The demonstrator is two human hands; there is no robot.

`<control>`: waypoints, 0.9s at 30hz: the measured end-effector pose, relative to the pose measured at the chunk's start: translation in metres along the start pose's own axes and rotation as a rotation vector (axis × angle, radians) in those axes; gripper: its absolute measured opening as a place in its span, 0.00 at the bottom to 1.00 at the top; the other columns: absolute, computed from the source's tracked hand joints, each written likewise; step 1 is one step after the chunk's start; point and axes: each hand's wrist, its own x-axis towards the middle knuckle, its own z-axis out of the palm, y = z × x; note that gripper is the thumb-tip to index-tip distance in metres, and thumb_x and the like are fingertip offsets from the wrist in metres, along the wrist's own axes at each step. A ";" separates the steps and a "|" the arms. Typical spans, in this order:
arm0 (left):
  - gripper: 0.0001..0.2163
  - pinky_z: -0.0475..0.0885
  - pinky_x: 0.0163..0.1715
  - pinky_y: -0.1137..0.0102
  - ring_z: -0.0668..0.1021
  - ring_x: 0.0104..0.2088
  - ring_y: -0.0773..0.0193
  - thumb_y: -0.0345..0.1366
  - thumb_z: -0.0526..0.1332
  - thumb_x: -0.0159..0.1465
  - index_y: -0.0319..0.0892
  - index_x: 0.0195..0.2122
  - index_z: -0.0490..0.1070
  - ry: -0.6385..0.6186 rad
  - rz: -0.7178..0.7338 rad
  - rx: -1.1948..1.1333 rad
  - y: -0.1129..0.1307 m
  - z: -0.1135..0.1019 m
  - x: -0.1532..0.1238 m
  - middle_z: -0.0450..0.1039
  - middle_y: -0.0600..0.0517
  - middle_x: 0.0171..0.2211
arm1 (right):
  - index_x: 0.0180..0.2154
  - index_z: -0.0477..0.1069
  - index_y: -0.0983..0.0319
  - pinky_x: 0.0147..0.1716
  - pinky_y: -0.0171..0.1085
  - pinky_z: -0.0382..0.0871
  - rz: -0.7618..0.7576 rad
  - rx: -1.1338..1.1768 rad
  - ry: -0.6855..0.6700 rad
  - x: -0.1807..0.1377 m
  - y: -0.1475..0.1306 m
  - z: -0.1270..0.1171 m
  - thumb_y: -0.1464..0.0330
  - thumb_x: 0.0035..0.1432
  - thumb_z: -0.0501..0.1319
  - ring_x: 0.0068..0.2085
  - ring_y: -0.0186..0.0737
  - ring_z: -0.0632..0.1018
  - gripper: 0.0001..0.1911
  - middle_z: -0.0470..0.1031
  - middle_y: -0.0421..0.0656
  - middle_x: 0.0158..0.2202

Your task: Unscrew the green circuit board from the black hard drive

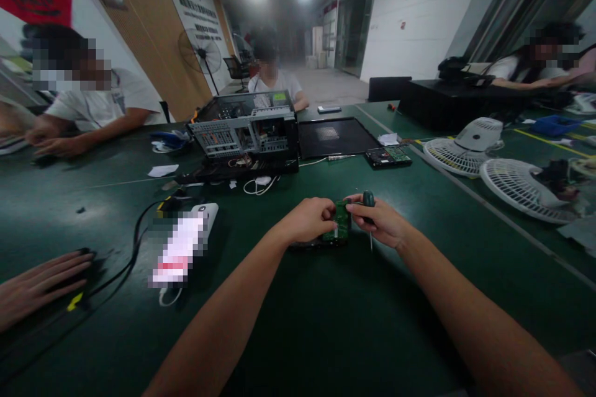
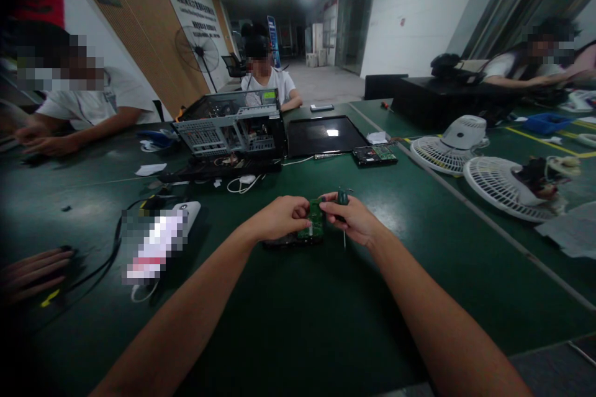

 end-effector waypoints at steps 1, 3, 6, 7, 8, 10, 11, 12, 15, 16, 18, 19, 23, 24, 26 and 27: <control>0.08 0.73 0.37 0.67 0.81 0.37 0.58 0.36 0.65 0.61 0.42 0.41 0.73 0.004 0.003 0.008 0.000 0.000 0.000 0.80 0.49 0.37 | 0.43 0.74 0.62 0.15 0.27 0.44 -0.006 -0.020 0.003 0.000 0.000 0.000 0.62 0.48 0.76 0.19 0.25 0.62 0.23 0.67 0.34 0.21; 0.07 0.73 0.37 0.67 0.81 0.38 0.59 0.35 0.65 0.61 0.42 0.40 0.73 0.002 -0.002 0.013 0.000 -0.001 0.000 0.80 0.50 0.37 | 0.43 0.74 0.62 0.15 0.27 0.45 -0.018 -0.073 0.022 0.001 0.001 0.000 0.62 0.47 0.77 0.20 0.26 0.64 0.24 0.68 0.34 0.22; 0.07 0.74 0.37 0.68 0.81 0.38 0.59 0.35 0.65 0.62 0.43 0.40 0.73 -0.015 -0.025 0.002 0.001 -0.002 -0.001 0.80 0.50 0.38 | 0.42 0.73 0.62 0.14 0.27 0.48 -0.027 -0.157 0.075 0.001 0.003 0.000 0.63 0.45 0.78 0.21 0.28 0.67 0.24 0.69 0.35 0.23; 0.07 0.74 0.37 0.68 0.81 0.38 0.59 0.35 0.65 0.62 0.43 0.40 0.73 -0.017 -0.030 -0.002 0.002 -0.002 -0.001 0.80 0.50 0.38 | 0.42 0.73 0.62 0.14 0.27 0.48 -0.028 -0.179 0.083 0.001 0.003 0.001 0.63 0.44 0.78 0.22 0.29 0.68 0.24 0.69 0.35 0.23; 0.06 0.74 0.37 0.68 0.81 0.38 0.59 0.35 0.65 0.62 0.43 0.40 0.72 -0.018 -0.033 -0.008 0.002 -0.002 -0.001 0.80 0.50 0.37 | 0.41 0.73 0.62 0.14 0.28 0.49 -0.030 -0.193 0.082 0.001 0.004 0.001 0.63 0.45 0.78 0.22 0.29 0.68 0.23 0.69 0.35 0.24; 0.06 0.74 0.37 0.68 0.81 0.37 0.59 0.35 0.65 0.62 0.43 0.40 0.72 -0.015 -0.034 -0.025 0.002 -0.002 -0.001 0.80 0.50 0.37 | 0.41 0.72 0.61 0.14 0.28 0.48 -0.032 -0.208 0.065 0.000 0.004 0.001 0.63 0.46 0.77 0.22 0.29 0.67 0.22 0.68 0.35 0.24; 0.06 0.74 0.36 0.68 0.81 0.38 0.59 0.35 0.65 0.62 0.43 0.40 0.72 -0.020 -0.033 -0.037 0.001 -0.002 -0.001 0.79 0.50 0.37 | 0.41 0.73 0.61 0.15 0.28 0.48 -0.028 -0.212 0.055 -0.001 0.004 0.001 0.63 0.47 0.77 0.22 0.29 0.66 0.22 0.67 0.35 0.23; 0.06 0.74 0.36 0.68 0.81 0.38 0.59 0.35 0.65 0.62 0.43 0.40 0.71 -0.027 -0.033 -0.048 0.001 -0.002 -0.001 0.79 0.50 0.37 | 0.41 0.73 0.61 0.15 0.28 0.47 -0.022 -0.216 0.045 -0.001 0.004 0.001 0.63 0.48 0.76 0.22 0.29 0.66 0.21 0.67 0.35 0.23; 0.07 0.74 0.37 0.67 0.81 0.38 0.59 0.36 0.65 0.62 0.43 0.40 0.71 -0.051 -0.034 -0.048 -0.001 -0.002 -0.001 0.79 0.50 0.38 | 0.42 0.73 0.61 0.15 0.29 0.47 -0.013 -0.225 0.027 -0.003 0.002 0.002 0.63 0.48 0.76 0.22 0.28 0.65 0.21 0.68 0.35 0.24; 0.07 0.74 0.37 0.67 0.81 0.38 0.59 0.36 0.65 0.62 0.43 0.40 0.71 -0.052 -0.034 -0.039 -0.002 -0.002 -0.001 0.79 0.50 0.38 | 0.41 0.73 0.61 0.16 0.29 0.47 -0.017 -0.224 0.025 -0.003 0.001 0.002 0.63 0.48 0.76 0.23 0.28 0.65 0.21 0.68 0.36 0.25; 0.07 0.74 0.36 0.67 0.81 0.38 0.59 0.37 0.66 0.62 0.43 0.40 0.71 -0.055 -0.035 -0.030 -0.003 -0.002 -0.001 0.79 0.50 0.38 | 0.40 0.73 0.61 0.16 0.29 0.48 -0.023 -0.220 0.023 -0.004 0.000 0.003 0.63 0.48 0.76 0.23 0.29 0.65 0.20 0.67 0.35 0.24; 0.08 0.74 0.36 0.67 0.81 0.38 0.59 0.37 0.66 0.62 0.43 0.40 0.71 -0.060 -0.035 -0.035 -0.003 -0.002 -0.001 0.79 0.50 0.38 | 0.39 0.72 0.61 0.16 0.29 0.48 -0.020 -0.221 0.021 -0.004 0.000 0.003 0.63 0.48 0.76 0.22 0.29 0.64 0.20 0.67 0.35 0.24; 0.08 0.73 0.35 0.67 0.81 0.38 0.59 0.38 0.66 0.62 0.44 0.40 0.71 -0.076 -0.037 -0.049 -0.003 -0.003 -0.001 0.79 0.50 0.39 | 0.38 0.72 0.60 0.16 0.30 0.46 -0.009 -0.235 0.020 -0.006 -0.002 0.005 0.63 0.47 0.76 0.22 0.28 0.63 0.20 0.65 0.34 0.23; 0.07 0.73 0.35 0.67 0.81 0.39 0.59 0.38 0.66 0.62 0.43 0.40 0.71 -0.076 -0.039 -0.041 -0.002 -0.004 -0.001 0.79 0.50 0.39 | 0.38 0.72 0.60 0.17 0.30 0.46 -0.011 -0.236 0.021 -0.006 -0.003 0.006 0.63 0.47 0.76 0.22 0.28 0.63 0.20 0.65 0.34 0.23; 0.08 0.73 0.36 0.67 0.80 0.39 0.59 0.38 0.66 0.62 0.43 0.40 0.72 -0.077 -0.045 -0.021 -0.001 -0.005 -0.001 0.79 0.49 0.39 | 0.38 0.72 0.60 0.17 0.30 0.46 -0.014 -0.235 0.018 -0.007 -0.003 0.006 0.62 0.47 0.76 0.22 0.28 0.63 0.20 0.65 0.35 0.23; 0.08 0.72 0.36 0.68 0.80 0.39 0.59 0.38 0.66 0.62 0.43 0.40 0.72 -0.081 -0.048 -0.012 -0.001 -0.006 -0.001 0.79 0.49 0.39 | 0.39 0.72 0.60 0.17 0.31 0.46 -0.017 -0.233 0.015 -0.007 -0.003 0.006 0.62 0.47 0.76 0.22 0.28 0.63 0.20 0.66 0.35 0.23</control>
